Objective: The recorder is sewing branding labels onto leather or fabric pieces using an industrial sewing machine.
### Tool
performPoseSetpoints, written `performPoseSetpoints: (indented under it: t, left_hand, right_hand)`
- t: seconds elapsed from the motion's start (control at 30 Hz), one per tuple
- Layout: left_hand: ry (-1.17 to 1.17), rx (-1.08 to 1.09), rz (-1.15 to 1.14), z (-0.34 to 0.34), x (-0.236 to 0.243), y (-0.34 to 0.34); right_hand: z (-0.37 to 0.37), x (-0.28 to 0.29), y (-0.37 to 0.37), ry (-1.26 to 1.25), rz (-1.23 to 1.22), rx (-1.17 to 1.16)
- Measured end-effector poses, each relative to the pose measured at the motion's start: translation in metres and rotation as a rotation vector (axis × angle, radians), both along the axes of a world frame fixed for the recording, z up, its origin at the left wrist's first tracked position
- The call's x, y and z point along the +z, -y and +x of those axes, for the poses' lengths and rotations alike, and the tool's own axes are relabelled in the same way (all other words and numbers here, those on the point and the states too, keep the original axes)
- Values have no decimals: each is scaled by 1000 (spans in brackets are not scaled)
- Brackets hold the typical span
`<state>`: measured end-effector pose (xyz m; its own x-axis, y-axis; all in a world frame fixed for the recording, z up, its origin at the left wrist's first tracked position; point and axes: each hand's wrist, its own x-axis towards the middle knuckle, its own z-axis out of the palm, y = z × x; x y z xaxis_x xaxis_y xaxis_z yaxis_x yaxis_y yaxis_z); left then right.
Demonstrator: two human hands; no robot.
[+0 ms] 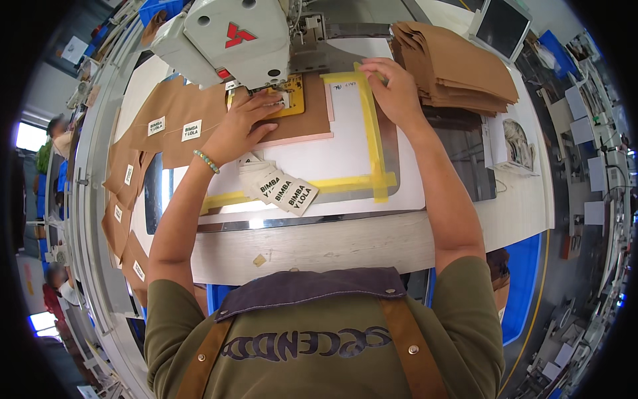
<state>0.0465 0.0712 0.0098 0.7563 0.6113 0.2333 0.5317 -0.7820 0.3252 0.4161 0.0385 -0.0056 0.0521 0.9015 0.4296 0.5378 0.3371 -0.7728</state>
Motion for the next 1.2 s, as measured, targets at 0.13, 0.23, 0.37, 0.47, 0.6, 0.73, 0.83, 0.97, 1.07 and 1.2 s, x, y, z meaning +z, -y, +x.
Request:
performPoseSetpoints:
  t: [0.13, 0.23, 0.37, 0.47, 0.6, 0.73, 0.83, 0.97, 1.07, 1.2]
  left_hand:
    - [-23, 50, 68, 4, 0, -4]
    - [-18, 46, 104, 5, -3, -12]
    - [1, 59, 89, 6, -5, -17]
    - [-6, 97, -33, 4, -1, -19]
    - [26, 127, -64, -14, -3, -16]
    - [117, 169, -133, -38, -1, -10]
    - [109, 154, -154, -59, -3, -17]
    - [136, 141, -161, -71, -11, -26]
    - [113, 128, -165, -68, -7, -30]
    - [108, 129, -149, -64, -5, -31]
  right_hand:
    - [1, -2, -1, 3, 9, 7]
    - [1, -3, -1, 36, 11, -2]
    - [-3, 0, 1, 55, -23, -6]
    - [-2, -5, 1, 72, 40, 16]
    - [-17, 1, 11, 194, 64, 40]
    - [-43, 4, 23, 474, 53, 250]
    - [-55, 7, 24, 677, 37, 302]
    - [-61, 13, 23, 749, -10, 300]
    - [-61, 12, 22, 756, -27, 299]
    - [-61, 13, 26, 790, -13, 301]
